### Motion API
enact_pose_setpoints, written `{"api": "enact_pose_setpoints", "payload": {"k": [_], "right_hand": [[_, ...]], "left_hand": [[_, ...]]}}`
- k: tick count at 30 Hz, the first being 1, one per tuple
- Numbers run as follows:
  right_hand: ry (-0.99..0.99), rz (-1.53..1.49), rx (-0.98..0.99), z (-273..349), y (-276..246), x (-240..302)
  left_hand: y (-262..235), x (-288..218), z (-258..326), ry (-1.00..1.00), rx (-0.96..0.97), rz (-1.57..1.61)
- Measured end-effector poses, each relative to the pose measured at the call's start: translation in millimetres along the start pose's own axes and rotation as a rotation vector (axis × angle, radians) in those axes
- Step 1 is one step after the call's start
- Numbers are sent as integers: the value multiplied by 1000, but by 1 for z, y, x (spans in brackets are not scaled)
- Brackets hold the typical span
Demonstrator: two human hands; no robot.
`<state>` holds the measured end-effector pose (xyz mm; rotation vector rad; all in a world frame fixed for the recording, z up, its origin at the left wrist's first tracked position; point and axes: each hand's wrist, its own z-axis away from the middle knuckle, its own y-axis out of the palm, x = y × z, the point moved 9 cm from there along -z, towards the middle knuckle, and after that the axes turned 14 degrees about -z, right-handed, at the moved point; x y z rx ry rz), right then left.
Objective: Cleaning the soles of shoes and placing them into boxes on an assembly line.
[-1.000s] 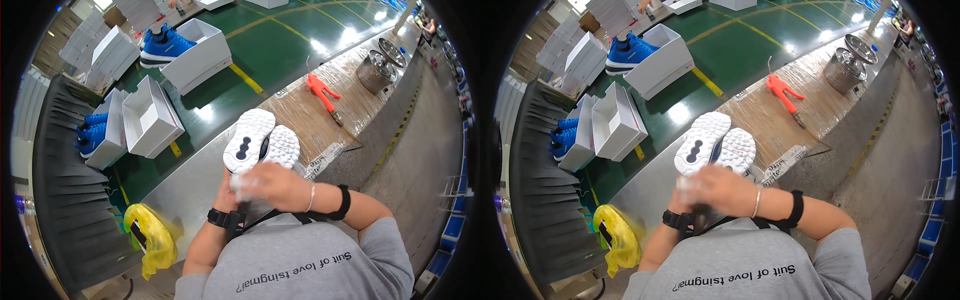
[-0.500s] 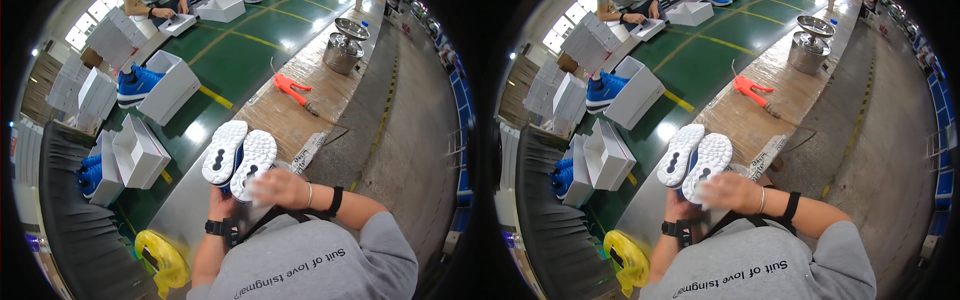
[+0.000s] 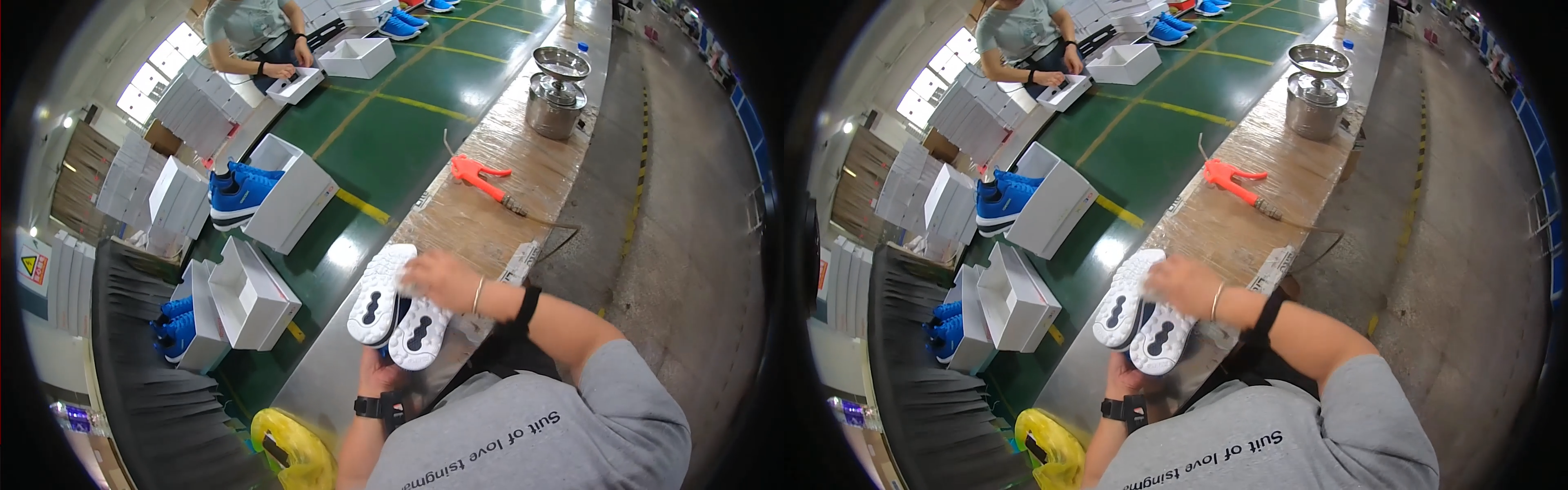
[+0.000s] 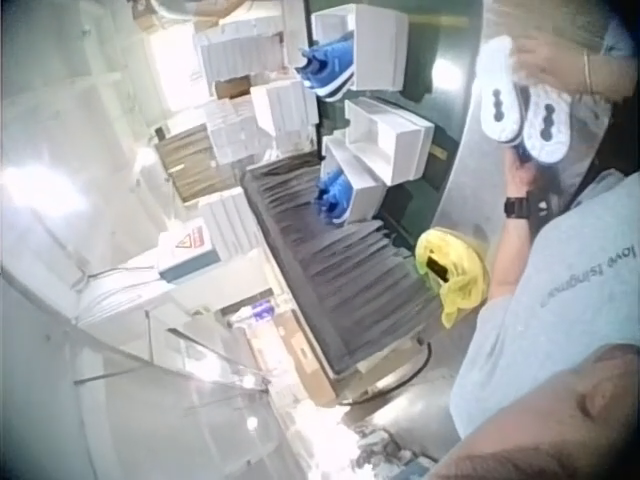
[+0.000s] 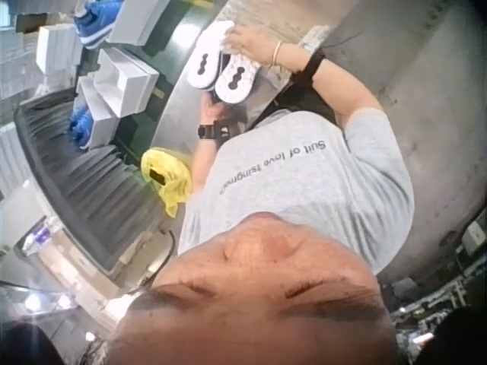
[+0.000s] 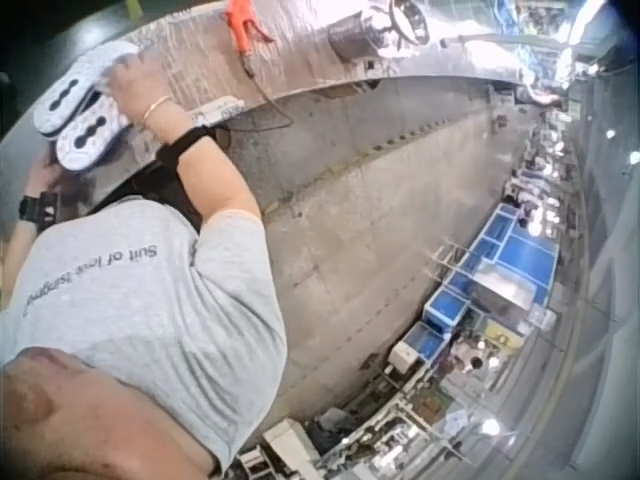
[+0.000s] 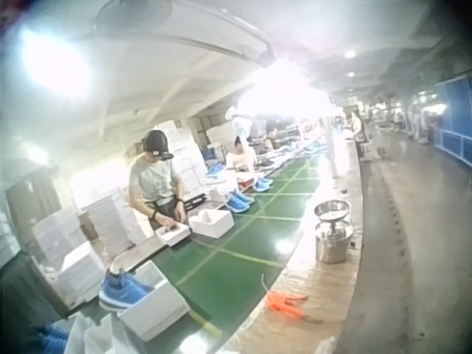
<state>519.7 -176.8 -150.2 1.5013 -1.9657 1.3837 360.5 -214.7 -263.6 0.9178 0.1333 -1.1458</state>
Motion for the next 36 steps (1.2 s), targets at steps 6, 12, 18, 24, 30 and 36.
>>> {"api": "enact_pose_setpoints", "payload": {"k": [6, 12, 18, 24, 30, 36], "right_hand": [[420, 251, 146, 8, -15, -87], [272, 154, -122, 34, -29, -63], [253, 229, -151, 27, -25, -52], [265, 267, -139, 27, -17, -51], [281, 271, -125, 26, -13, -54], [285, 346, -115, 24, -16, -50]], "left_hand": [[3, -54, 19, 142, -36, -308], [18, -232, 140, 589, -333, -1317], [25, -353, 195, 1133, -1107, -2448], [-51, -401, 153, 808, -1105, -2553], [-81, -370, 116, 844, -1025, -2475], [-95, -255, 54, 648, -610, -2879]]}}
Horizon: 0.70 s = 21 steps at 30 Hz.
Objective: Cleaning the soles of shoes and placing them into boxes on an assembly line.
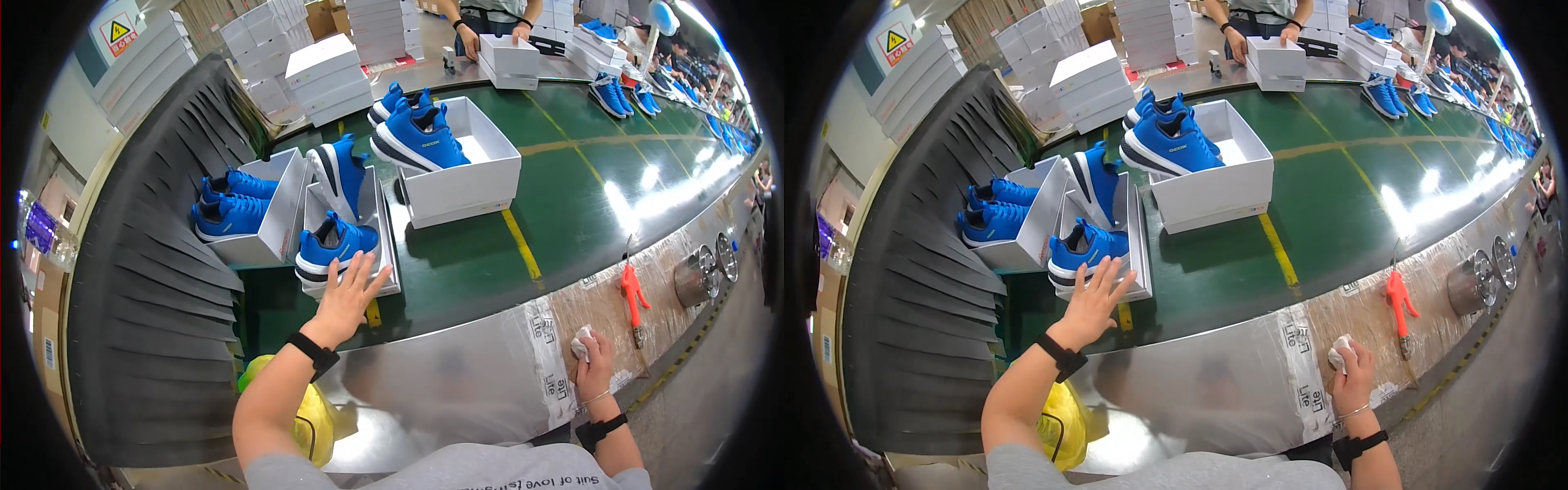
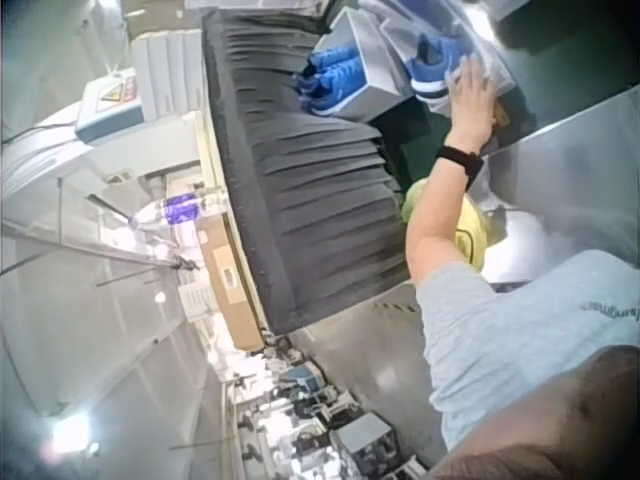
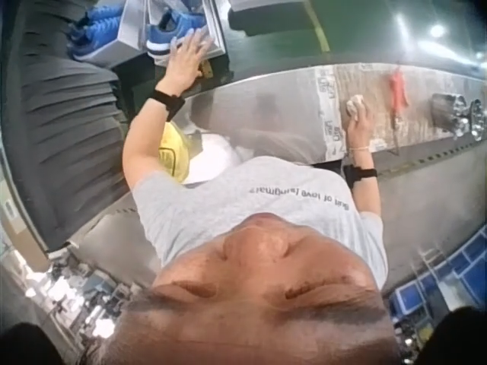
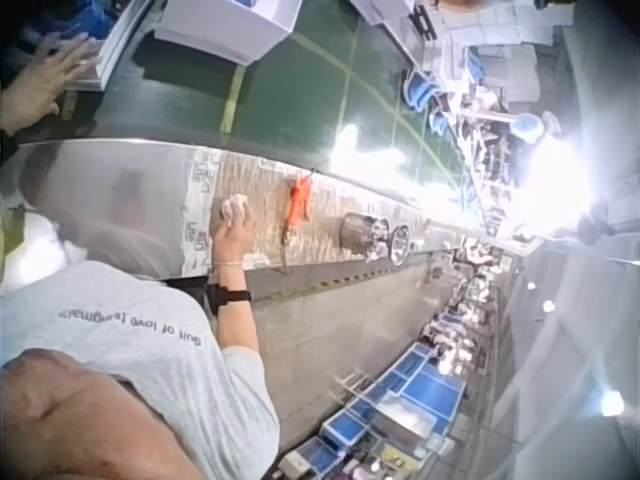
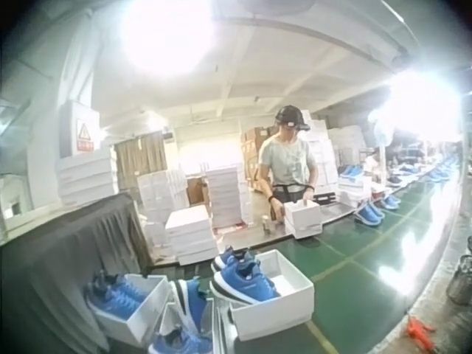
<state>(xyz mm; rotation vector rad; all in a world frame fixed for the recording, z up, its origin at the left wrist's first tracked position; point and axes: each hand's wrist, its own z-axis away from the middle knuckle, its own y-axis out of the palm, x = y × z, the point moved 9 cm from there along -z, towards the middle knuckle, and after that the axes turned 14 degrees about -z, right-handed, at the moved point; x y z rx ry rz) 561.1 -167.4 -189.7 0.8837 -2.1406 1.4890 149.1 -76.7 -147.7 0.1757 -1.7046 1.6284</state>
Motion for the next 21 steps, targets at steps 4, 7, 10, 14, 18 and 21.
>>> {"api": "enact_pose_setpoints", "payload": {"k": [4, 7, 10, 14, 18, 21], "right_hand": [[-3, 12, 27, -3, 7, 1], [-4, 15, 6, -1, 2, -1], [6, 5, 8, -1, 4, -3], [20, -7, -12, -4, 2, -7], [40, 2, 3, -1, 2, -11], [55, 7, 1, 0, 4, -13]], "left_hand": [[51, 23, -8, -57, -174, -171], [57, 60, -27, -152, -147, -223], [40, 90, -44, -207, -304, -46], [-33, 131, -82, -295, -582, 391], [-107, 154, -136, -242, -772, 374], [-131, 164, -195, -185, -675, 334]]}}
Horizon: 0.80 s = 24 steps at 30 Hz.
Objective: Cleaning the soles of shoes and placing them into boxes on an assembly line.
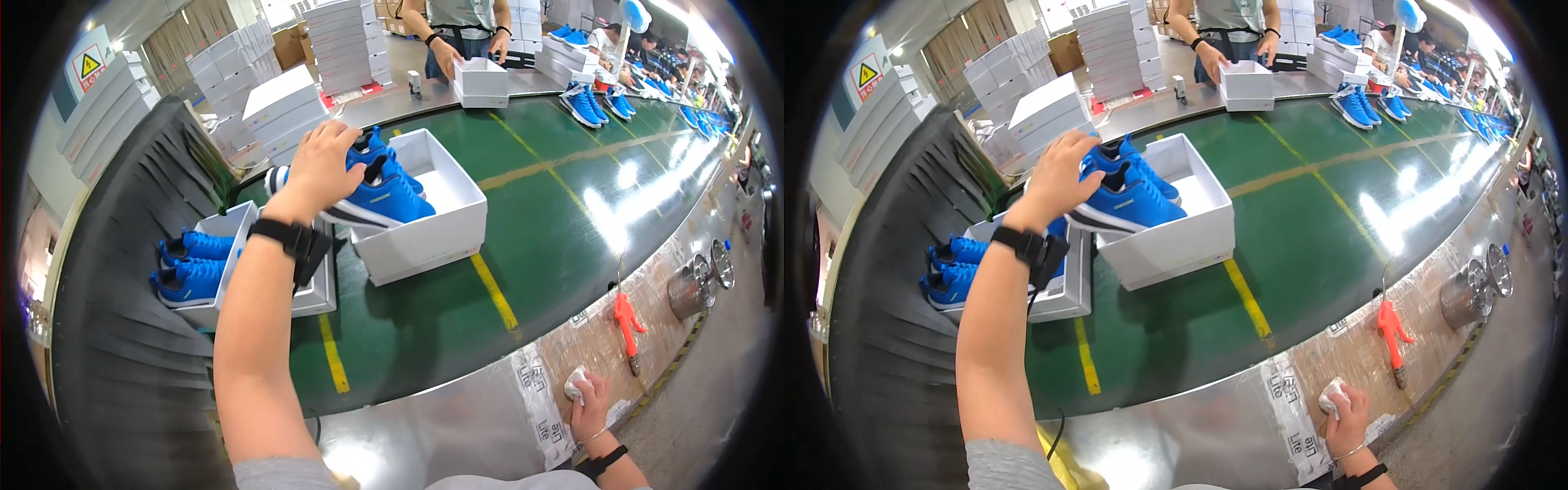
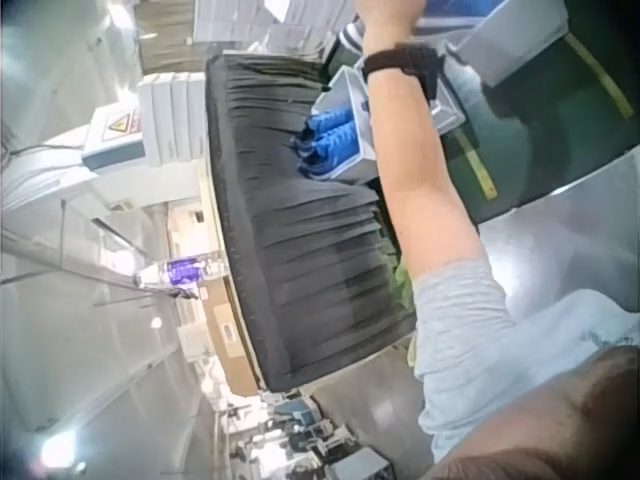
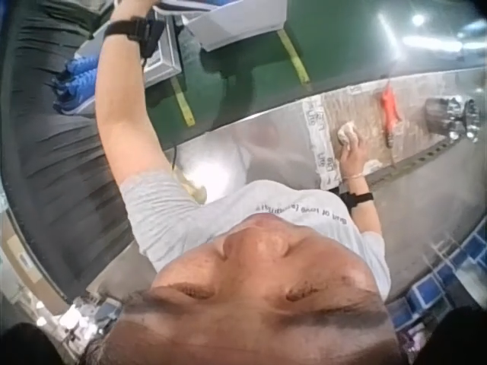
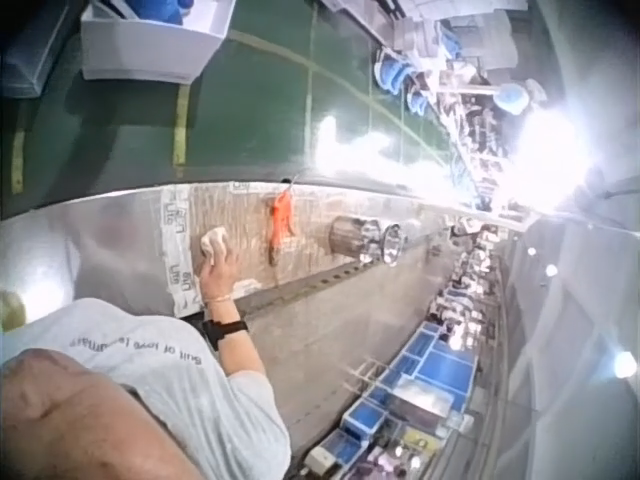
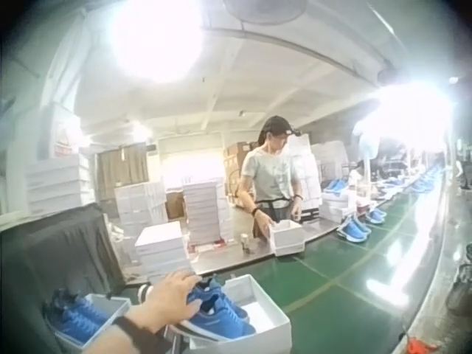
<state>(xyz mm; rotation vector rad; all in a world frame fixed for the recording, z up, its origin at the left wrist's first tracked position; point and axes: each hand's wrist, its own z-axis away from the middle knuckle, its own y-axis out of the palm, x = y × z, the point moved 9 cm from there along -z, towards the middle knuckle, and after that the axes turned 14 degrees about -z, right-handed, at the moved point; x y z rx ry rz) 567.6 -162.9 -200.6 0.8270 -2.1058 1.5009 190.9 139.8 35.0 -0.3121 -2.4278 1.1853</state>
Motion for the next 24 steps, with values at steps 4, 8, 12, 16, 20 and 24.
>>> {"api": "enact_pose_setpoints", "payload": {"k": [4, 8, 12, 16, 20, 24], "right_hand": [[-5, 24, -30, 4, -2, -7], [0, 63, -63, 4, 0, -14], [-25, 37, -66, 0, -4, -8], [-38, 11, -76, 4, -9, -6], [-79, -23, -81, 9, -7, -7], [-99, -40, -117, 15, -14, -7]], "left_hand": [[85, 13, -44, -40, 491, -353], [150, 25, -35, -94, 766, -570], [140, 33, -32, 13, 556, -807], [130, 29, -16, -77, 638, -712], [29, 26, -6, -136, 430, -755], [-76, 0, -10, -94, 267, -729]]}}
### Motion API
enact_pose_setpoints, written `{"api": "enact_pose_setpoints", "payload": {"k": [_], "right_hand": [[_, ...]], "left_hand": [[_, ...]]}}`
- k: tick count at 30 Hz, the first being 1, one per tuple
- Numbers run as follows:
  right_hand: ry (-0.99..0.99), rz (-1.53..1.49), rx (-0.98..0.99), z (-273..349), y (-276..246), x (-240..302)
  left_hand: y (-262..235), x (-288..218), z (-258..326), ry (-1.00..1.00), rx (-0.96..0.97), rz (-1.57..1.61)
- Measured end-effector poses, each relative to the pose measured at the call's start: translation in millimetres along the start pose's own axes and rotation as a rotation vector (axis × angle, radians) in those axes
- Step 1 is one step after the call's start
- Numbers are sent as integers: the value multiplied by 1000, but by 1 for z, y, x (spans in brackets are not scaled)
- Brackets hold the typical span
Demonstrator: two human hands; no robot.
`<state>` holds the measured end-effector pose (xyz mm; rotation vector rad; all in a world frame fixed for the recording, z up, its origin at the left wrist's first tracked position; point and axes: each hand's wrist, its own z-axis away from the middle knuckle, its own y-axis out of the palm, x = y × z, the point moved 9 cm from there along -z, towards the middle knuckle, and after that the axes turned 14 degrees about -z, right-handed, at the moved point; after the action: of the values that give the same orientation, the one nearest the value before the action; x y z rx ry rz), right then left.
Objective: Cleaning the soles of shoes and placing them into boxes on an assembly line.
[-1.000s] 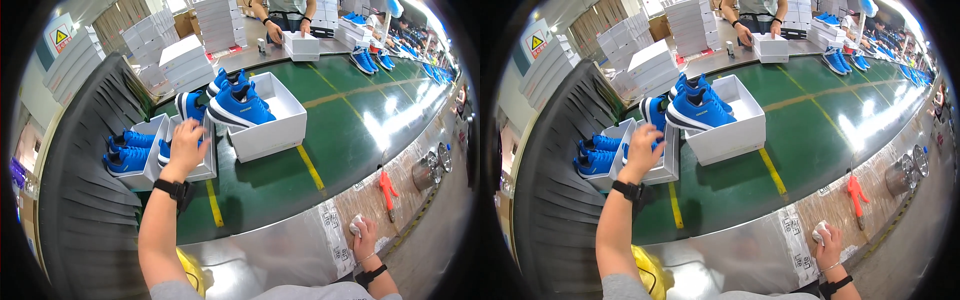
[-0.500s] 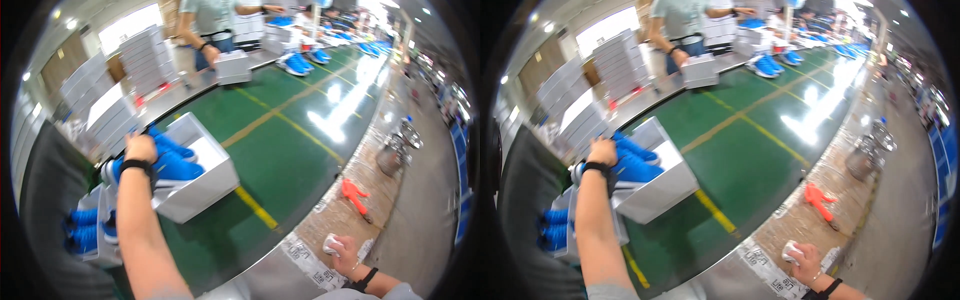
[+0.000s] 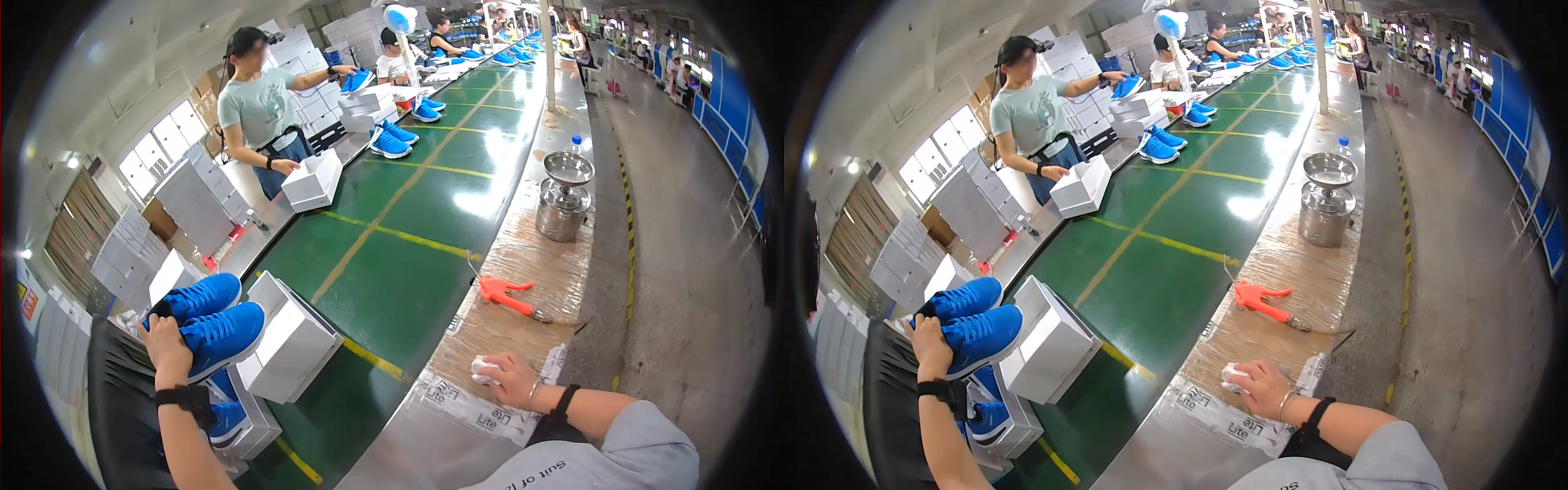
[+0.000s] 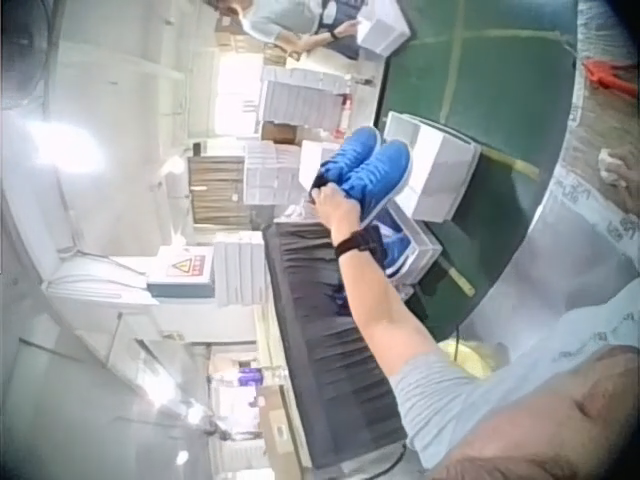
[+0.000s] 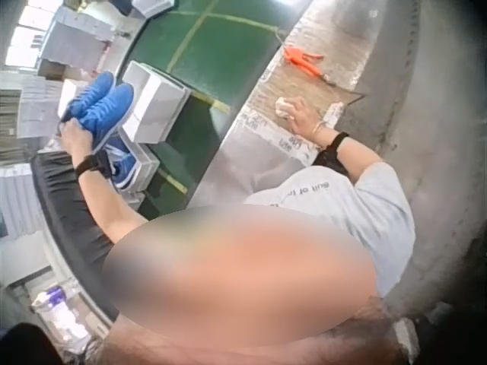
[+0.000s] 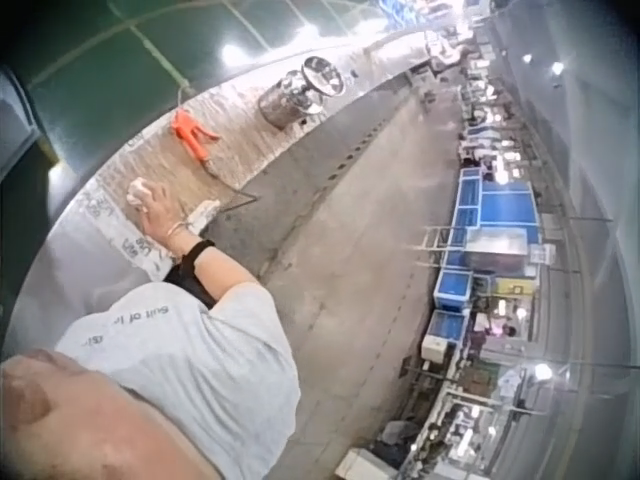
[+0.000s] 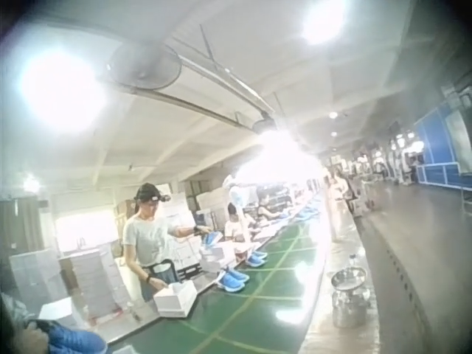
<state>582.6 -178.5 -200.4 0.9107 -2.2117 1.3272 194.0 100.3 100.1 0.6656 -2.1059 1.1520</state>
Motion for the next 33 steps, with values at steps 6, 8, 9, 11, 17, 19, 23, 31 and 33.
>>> {"api": "enact_pose_setpoints", "payload": {"k": [6, 8, 9, 11, 17, 19, 23, 31, 33], "right_hand": [[2, -252, 50, -17, -15, -25], [-115, -175, 45, -44, -59, -27], [-114, -119, -48, -55, -94, -26], [-98, 33, -167, -76, -160, -37], [86, 258, -396, -125, -316, -116], [206, 337, -370, -146, -336, -134], [241, 413, -370, -167, -362, -178], [484, 390, -171, -191, -320, -248], [498, 350, -196, -189, -327, -253]], "left_hand": [[-73, -31, 91, 122, -328, 380], [-80, -83, 125, 256, -115, 802], [-72, -113, 149, 266, -51, 667], [-76, -167, 202, 302, -327, 860], [-120, -262, 271, 412, 168, 679], [-112, -257, 278, 465, 220, 647], [-131, -247, 275, 585, 146, 825], [-145, -252, 282, 988, 82, 790], [-138, -258, 281, 981, 77, 781]]}}
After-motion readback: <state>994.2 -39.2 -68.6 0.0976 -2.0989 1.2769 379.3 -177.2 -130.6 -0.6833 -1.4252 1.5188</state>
